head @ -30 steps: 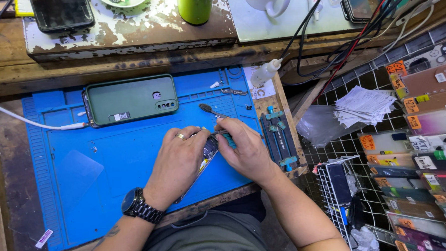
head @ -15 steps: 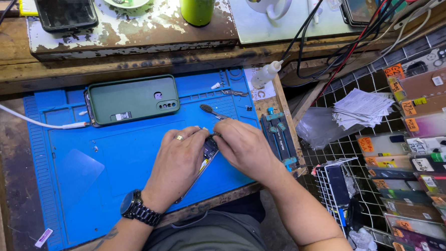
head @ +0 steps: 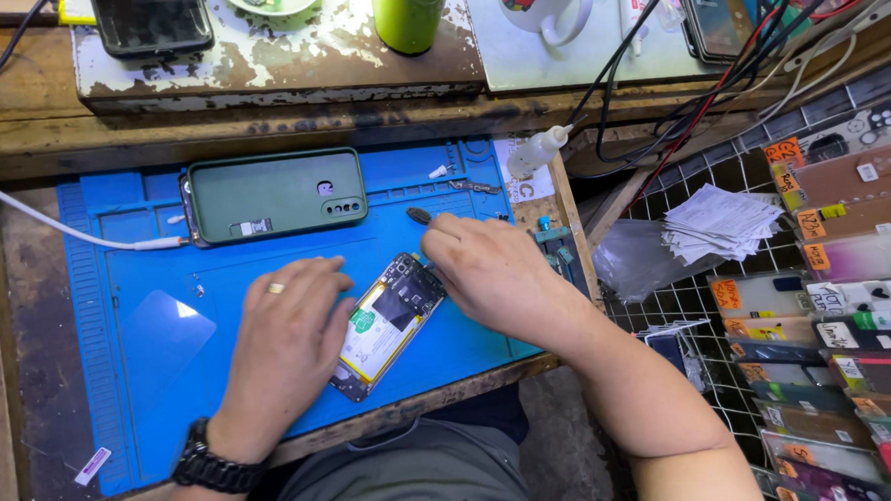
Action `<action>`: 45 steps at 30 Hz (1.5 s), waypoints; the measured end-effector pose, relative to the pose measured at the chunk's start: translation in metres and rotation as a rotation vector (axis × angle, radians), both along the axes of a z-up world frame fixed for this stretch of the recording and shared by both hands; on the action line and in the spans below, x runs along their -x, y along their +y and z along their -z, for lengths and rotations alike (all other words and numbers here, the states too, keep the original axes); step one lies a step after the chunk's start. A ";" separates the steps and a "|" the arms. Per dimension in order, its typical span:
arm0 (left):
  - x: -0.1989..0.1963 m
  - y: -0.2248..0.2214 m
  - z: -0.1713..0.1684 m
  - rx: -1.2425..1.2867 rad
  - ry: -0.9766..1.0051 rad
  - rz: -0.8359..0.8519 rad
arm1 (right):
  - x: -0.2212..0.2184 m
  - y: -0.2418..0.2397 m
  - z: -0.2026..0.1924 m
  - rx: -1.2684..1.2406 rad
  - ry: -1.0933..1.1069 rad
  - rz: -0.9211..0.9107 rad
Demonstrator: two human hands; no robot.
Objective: The person disassembles a smartphone on a blue work mat, using a brush to clean the internal components and a screwdriver to remove screws. They handle the battery, motherboard, and screen assembly, placing removed parts on the mat.
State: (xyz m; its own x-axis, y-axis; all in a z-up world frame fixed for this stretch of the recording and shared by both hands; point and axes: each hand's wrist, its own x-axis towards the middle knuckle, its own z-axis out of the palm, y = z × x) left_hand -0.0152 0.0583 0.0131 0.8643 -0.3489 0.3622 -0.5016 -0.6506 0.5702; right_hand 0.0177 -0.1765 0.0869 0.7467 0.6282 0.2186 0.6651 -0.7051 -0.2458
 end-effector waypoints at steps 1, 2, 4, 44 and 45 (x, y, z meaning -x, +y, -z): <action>0.001 0.006 -0.001 -0.004 -0.008 -0.027 | 0.001 0.002 0.003 0.120 0.054 0.085; 0.001 0.013 -0.002 -0.009 -0.022 -0.057 | 0.000 0.003 0.005 0.237 0.101 0.166; 0.004 0.028 -0.005 -0.014 -0.028 -0.124 | -0.001 0.002 0.007 0.198 0.065 0.106; -0.012 0.099 0.014 -0.486 -0.021 -0.330 | -0.002 0.004 0.014 0.085 0.003 0.009; -0.013 0.100 0.015 -0.492 -0.012 -0.324 | -0.003 0.002 0.013 0.102 0.011 0.017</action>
